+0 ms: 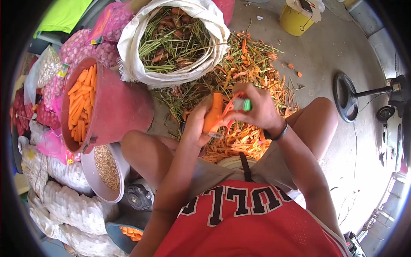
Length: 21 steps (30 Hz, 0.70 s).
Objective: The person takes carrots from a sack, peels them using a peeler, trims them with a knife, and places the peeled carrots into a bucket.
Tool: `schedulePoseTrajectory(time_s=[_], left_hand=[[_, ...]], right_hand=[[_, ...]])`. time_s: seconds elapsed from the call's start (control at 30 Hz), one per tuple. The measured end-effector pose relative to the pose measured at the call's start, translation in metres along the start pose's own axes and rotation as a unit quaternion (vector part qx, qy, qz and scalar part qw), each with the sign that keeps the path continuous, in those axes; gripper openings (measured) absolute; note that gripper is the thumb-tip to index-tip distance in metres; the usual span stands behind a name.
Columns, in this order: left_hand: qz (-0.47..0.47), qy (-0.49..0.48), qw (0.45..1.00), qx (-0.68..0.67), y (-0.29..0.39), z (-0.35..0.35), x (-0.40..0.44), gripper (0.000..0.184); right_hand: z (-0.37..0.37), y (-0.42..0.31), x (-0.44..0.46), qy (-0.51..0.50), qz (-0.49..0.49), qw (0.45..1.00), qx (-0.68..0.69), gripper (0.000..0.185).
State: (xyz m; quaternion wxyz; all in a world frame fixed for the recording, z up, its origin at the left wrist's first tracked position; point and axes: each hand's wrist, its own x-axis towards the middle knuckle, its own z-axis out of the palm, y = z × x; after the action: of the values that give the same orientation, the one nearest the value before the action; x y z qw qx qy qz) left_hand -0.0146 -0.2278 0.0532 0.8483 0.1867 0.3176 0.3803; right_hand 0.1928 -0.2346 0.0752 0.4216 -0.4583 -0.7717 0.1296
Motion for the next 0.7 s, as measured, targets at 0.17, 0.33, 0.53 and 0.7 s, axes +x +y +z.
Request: schedulePoseTrajectory(time_s=[0.17,0.33,0.53,0.7], left_hand=[[-0.019,-0.003,0.999,0.05,-0.007,-0.007,-0.005,0.034],[0.022,-0.023,0.998,0.053,-0.002,-0.008,-0.001,0.035],[0.026,0.075,0.99,0.116,-0.016,-0.009,-0.006,0.032],[0.01,0.047,0.993,0.11,-0.01,-0.008,0.0,0.033]], right_hand=[[-0.016,0.028,0.019,0.095,0.059,0.983,-0.144,0.063],[-0.016,0.017,0.011,0.039,0.137,0.99,0.01,0.063],[-0.005,0.013,0.01,0.005,0.023,0.995,-0.092,0.061],[-0.026,0.041,0.021,0.094,0.107,0.977,-0.158,0.06]])
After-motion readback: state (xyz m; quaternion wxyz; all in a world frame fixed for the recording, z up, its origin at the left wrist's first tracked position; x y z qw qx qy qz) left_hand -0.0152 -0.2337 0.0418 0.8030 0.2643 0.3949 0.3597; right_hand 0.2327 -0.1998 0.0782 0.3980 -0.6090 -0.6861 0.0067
